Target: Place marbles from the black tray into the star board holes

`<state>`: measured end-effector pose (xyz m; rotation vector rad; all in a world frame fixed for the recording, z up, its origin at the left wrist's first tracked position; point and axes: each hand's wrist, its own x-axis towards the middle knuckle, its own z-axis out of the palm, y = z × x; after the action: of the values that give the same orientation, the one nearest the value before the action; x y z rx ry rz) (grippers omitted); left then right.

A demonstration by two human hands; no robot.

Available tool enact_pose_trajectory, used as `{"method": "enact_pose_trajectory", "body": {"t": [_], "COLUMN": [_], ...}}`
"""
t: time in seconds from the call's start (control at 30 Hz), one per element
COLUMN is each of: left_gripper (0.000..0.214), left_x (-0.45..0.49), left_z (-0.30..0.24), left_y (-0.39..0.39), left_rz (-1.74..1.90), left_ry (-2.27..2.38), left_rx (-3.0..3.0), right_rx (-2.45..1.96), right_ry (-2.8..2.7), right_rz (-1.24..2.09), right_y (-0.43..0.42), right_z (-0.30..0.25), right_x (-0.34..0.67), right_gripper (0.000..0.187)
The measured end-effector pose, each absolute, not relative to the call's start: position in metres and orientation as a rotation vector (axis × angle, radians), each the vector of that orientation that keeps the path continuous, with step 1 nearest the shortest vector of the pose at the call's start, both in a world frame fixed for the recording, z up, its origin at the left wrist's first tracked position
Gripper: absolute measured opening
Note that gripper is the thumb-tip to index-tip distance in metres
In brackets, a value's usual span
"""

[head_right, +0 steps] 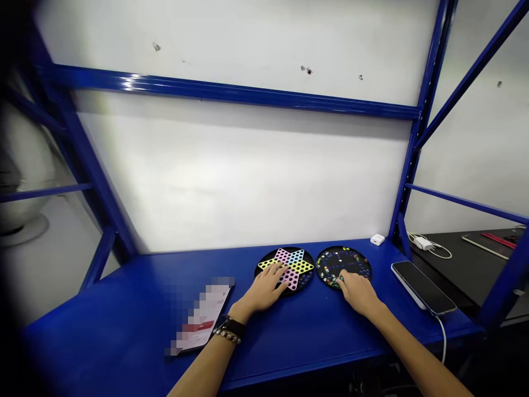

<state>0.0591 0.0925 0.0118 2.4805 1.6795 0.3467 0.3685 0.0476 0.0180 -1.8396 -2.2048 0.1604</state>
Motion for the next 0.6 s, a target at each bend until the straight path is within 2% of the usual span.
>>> {"method": "enact_pose_trajectory", "body": {"t": [0.13,0.3,0.47,0.6], "left_gripper": [0.056,0.055,0.055,0.055], "left_x": [0.059,0.058,0.059,0.059], "left_z": [0.013,0.012,0.013,0.01], "left_y": [0.092,0.092,0.092,0.093], "left_rz": [0.335,0.352,0.34,0.375], "left_ry": [1.678,1.684,1.677,1.674], "left_rx": [2.482,2.492,2.505,2.504], "right_rx": [-1.938,-1.959,-1.82,-1.717], "right_ry": [-2.343,-2.367,-2.115,-1.988], "right_rz": [0.041,0.109,0.272,0.273], "right_y": [0.044,0.044,0.062,0.103], "right_z": [0.022,0.025,0.031,0.043], "right_x": [0.363,0.368,0.374,0.341], "right_gripper": [0.028,0.025,0.032,0.036]}}
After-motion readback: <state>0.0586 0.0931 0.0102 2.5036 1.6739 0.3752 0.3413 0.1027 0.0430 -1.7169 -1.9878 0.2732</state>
